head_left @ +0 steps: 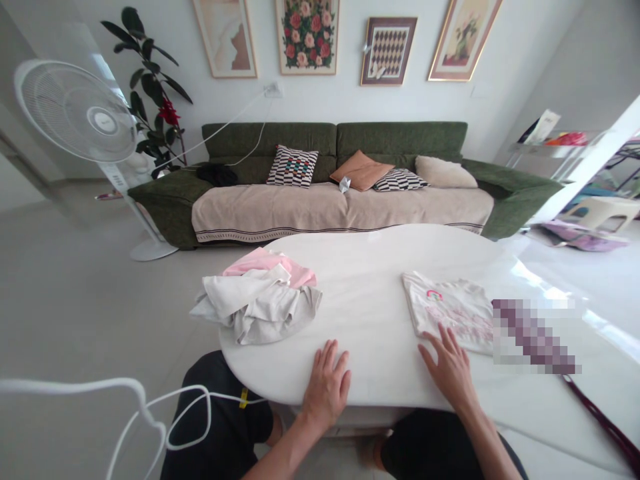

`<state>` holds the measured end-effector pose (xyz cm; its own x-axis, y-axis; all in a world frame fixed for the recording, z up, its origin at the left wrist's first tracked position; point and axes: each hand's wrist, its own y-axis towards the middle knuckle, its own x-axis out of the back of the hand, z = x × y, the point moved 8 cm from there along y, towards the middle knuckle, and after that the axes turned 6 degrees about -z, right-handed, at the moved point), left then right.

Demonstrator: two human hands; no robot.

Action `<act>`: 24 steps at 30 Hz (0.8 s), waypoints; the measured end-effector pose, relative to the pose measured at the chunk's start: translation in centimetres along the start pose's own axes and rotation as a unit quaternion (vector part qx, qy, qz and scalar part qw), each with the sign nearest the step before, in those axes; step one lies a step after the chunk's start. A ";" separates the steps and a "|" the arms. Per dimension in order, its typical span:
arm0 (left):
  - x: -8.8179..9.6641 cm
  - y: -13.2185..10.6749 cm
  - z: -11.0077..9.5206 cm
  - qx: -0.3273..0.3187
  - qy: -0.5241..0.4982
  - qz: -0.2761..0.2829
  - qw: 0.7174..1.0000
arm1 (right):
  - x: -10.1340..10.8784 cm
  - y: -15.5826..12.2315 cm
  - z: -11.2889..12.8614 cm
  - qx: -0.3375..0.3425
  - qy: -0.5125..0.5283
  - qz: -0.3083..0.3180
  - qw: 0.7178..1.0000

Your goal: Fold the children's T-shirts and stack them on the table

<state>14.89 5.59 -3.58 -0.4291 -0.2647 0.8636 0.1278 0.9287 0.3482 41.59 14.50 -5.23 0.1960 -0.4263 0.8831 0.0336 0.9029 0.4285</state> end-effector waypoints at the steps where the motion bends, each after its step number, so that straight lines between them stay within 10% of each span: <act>1: 0.0 0.0 0.0 0.001 -0.003 0.000 1.000 | 0.1 -1.4 0.8 0.016 0.024 -0.005 1.000; 9: 3.7 3.6 2.5 0.011 -0.114 0.015 0.993 | 0.3 -5.8 1.8 0.015 0.068 -0.028 0.997; 17: 9.4 8.0 11.7 0.116 0.100 -0.116 0.981 | 1.0 -5.6 2.4 -0.010 0.056 -0.019 0.998; 21: 11.7 10.2 12.2 0.136 0.079 -0.143 0.977 | 1.2 -5.7 2.7 0.002 0.052 -0.025 0.998; 24: 16.8 12.6 11.2 0.143 -0.041 -0.269 0.951 | 1.2 -5.7 2.6 0.005 0.055 -0.041 0.998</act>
<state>-0.68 15.73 11.22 -0.4339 -0.7120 0.5520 -0.3740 0.6998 0.6086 39.03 8.72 -6.15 0.2987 -0.4898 0.8191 0.0444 0.8645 0.5007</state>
